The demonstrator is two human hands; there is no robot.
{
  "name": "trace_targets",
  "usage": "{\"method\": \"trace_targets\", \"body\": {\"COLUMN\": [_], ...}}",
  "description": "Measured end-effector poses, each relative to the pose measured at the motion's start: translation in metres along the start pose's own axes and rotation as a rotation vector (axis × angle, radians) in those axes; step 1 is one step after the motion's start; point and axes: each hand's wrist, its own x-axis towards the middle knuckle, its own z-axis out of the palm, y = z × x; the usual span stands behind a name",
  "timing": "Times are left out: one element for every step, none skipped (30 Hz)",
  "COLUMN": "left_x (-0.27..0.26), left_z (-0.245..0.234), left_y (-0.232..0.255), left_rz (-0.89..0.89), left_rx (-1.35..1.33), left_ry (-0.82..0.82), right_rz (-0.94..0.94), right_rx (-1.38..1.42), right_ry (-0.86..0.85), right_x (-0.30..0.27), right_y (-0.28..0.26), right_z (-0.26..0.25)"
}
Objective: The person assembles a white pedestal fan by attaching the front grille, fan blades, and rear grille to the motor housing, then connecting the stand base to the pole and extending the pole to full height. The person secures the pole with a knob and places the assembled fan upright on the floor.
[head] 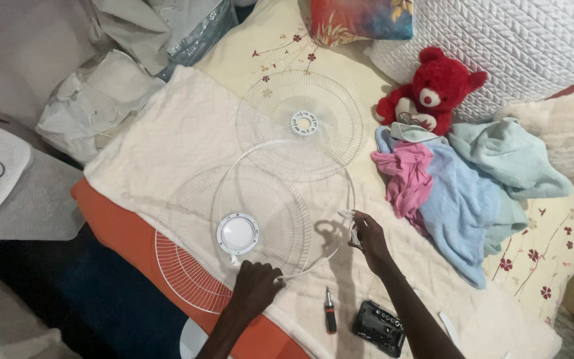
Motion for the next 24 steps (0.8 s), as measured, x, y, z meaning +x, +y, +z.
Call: {"method": "trace_targets", "body": {"left_x": [0.001, 0.002, -0.001, 0.000, 0.004, 0.006, 0.009, 0.014, 0.019, 0.026, 0.034, 0.044, 0.049, 0.053, 0.060, 0.064, 0.067, 0.068, 0.067, 0.066, 0.065, 0.064, 0.064, 0.063], "left_z": [-0.015, -0.033, -0.054, -0.079, -0.105, -0.131, -0.157, -0.184, -0.210, -0.235, -0.258, -0.280, -0.303, -0.325, -0.345, -0.362, -0.378, -0.392, -0.403, -0.413, -0.420, -0.423, -0.425, -0.425], "left_y": [-0.003, -0.003, -0.003, -0.004, -0.006, -0.006, -0.006, -0.006, -0.006, -0.006, -0.006, -0.006, -0.007, -0.010, -0.012, -0.014, -0.018, -0.021, -0.025, -0.029, -0.035, -0.042, -0.050, -0.060], "left_rz": [0.033, 0.066, 0.088, 0.113, 0.164, 0.214, 0.197, 0.181, 0.217, 0.254, 0.192, 0.130, 0.115, 0.100, 0.094, 0.083, 0.104, 0.120, 0.109, 0.097, 0.085, 0.082, 0.079, 0.074], "left_rx": [0.035, 0.070, 0.047, 0.027, 0.007, -0.013, -0.029, -0.046, -0.070, -0.095, -0.075, -0.053, -0.160, -0.268, -0.220, -0.174, -0.157, -0.137, -0.098, -0.056, -0.015, 0.039, 0.094, 0.147], "left_ry": [0.024, 0.045, 0.113, 0.184, 0.240, 0.293, 0.298, 0.302, 0.319, 0.338, 0.313, 0.294, 0.305, 0.311, 0.367, 0.424, 0.459, 0.497, 0.510, 0.524, 0.537, 0.546, 0.554, 0.558], "right_rz": [-0.009, -0.038, -0.067, -0.100, -0.120, -0.136, -0.153, -0.154, -0.155, -0.158, -0.153, -0.153, -0.152, -0.157, -0.162, -0.164, -0.160, -0.156, -0.152, -0.155, -0.157, -0.157, -0.112, -0.063], "right_rx": [0.012, 0.016, 0.021, 0.026, 0.021, 0.016, 0.011, 0.028, 0.044, 0.060, 0.055, 0.049, 0.043, 0.027, 0.012, -0.006, 0.004, 0.011, 0.019, -0.029, -0.077, -0.125, -0.158, -0.192], "right_ry": [-0.009, -0.016, -0.023, -0.029, -0.029, -0.029, -0.029, -0.035, -0.040, -0.045, -0.043, -0.044, -0.045, -0.038, -0.030, -0.027, -0.023, -0.025, -0.027, -0.020, -0.012, -0.002, 0.024, 0.052], "right_x": [-0.002, -0.006, -0.009, -0.012, -0.015, -0.020, -0.025, -0.030, -0.034, -0.039, -0.044, -0.047, -0.048, -0.052, -0.056, -0.059, -0.064, -0.067, -0.071, -0.074, -0.078, -0.082, -0.084, -0.086], "right_y": [0.000, -0.001, -0.002, -0.006, -0.010, -0.013, -0.016, -0.019, -0.023, -0.026, -0.028, -0.032, -0.036, -0.038, -0.039, -0.039, -0.039, -0.039, -0.040, -0.040, -0.039, -0.036, -0.034, -0.031], "right_z": [-0.004, -0.009, -0.013, -0.016, -0.020, -0.023, -0.026, -0.028, -0.030, -0.031, -0.033, -0.035, -0.036, -0.037, -0.039, -0.041, -0.043, -0.046, -0.048, -0.049, -0.052, -0.055, -0.056, -0.059]}}
